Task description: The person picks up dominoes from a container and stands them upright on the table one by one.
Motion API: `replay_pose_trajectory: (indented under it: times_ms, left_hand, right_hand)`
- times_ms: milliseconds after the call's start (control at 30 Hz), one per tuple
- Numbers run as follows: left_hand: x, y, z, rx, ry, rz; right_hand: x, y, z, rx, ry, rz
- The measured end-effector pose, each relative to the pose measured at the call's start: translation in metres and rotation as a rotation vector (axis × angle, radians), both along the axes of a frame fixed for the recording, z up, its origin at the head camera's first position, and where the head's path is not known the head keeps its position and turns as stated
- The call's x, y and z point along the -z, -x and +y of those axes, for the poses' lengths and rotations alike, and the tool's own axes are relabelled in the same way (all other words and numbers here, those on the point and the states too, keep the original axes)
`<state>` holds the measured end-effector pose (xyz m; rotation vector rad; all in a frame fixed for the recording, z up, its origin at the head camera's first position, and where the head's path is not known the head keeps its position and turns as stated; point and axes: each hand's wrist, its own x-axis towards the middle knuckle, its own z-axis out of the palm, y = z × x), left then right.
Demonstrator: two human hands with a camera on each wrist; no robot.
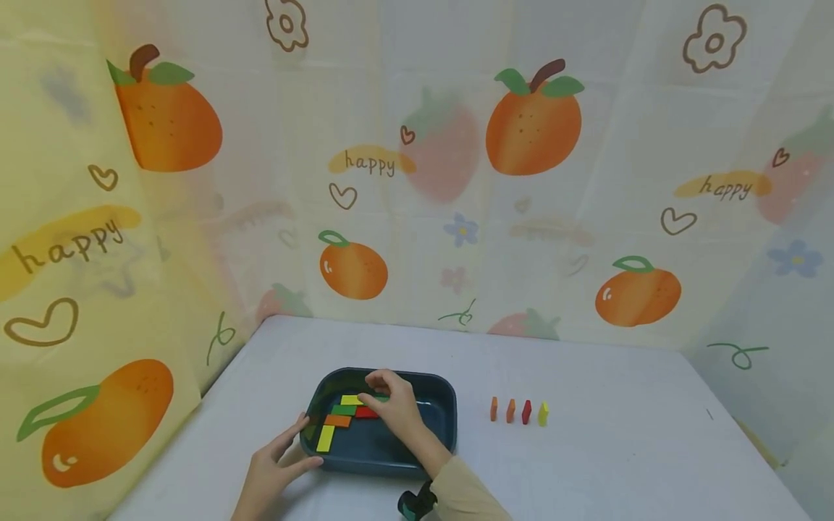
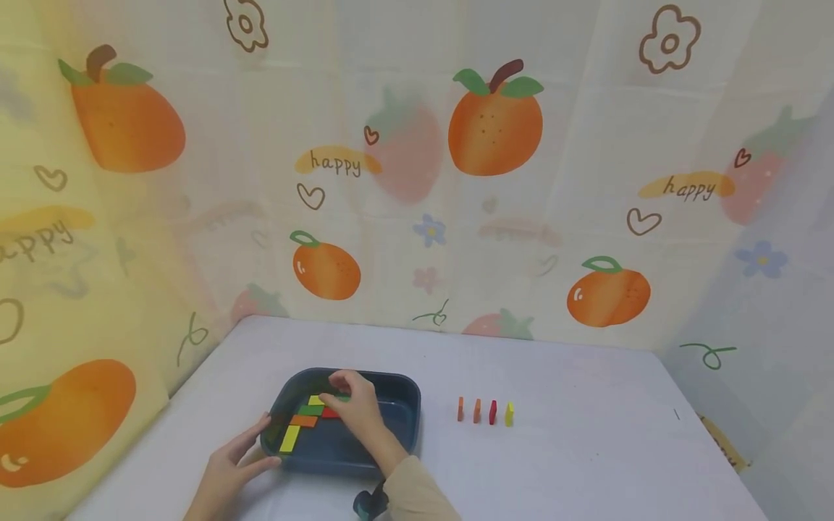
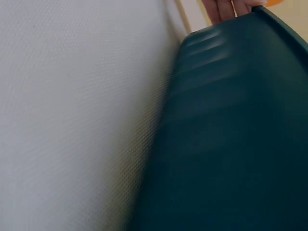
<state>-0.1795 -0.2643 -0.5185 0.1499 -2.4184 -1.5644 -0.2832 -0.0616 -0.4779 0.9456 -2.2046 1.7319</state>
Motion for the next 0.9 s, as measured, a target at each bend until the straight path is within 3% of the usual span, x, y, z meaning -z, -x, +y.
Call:
replay_pose_trajectory:
  times_ms: [133,467,900]
  left_hand:
    - [-0.001,0.000,-0.001,0.002,-0.001,0.000]
    - [-0.001,-0.001,-0.002,0.003,-0.005,-0.026]
    - [-0.002,-0.001,0.000,0.001,-0.011,-0.039]
  right_hand:
    - [0.005,0.003,-0.002,0.006,-0.082,-0.024]
    - [0.013,0.003,-0.006,0.013,-0.389,0.030]
    - [0.016,0.001,-0.004,-0.014,-0.679,-0.023]
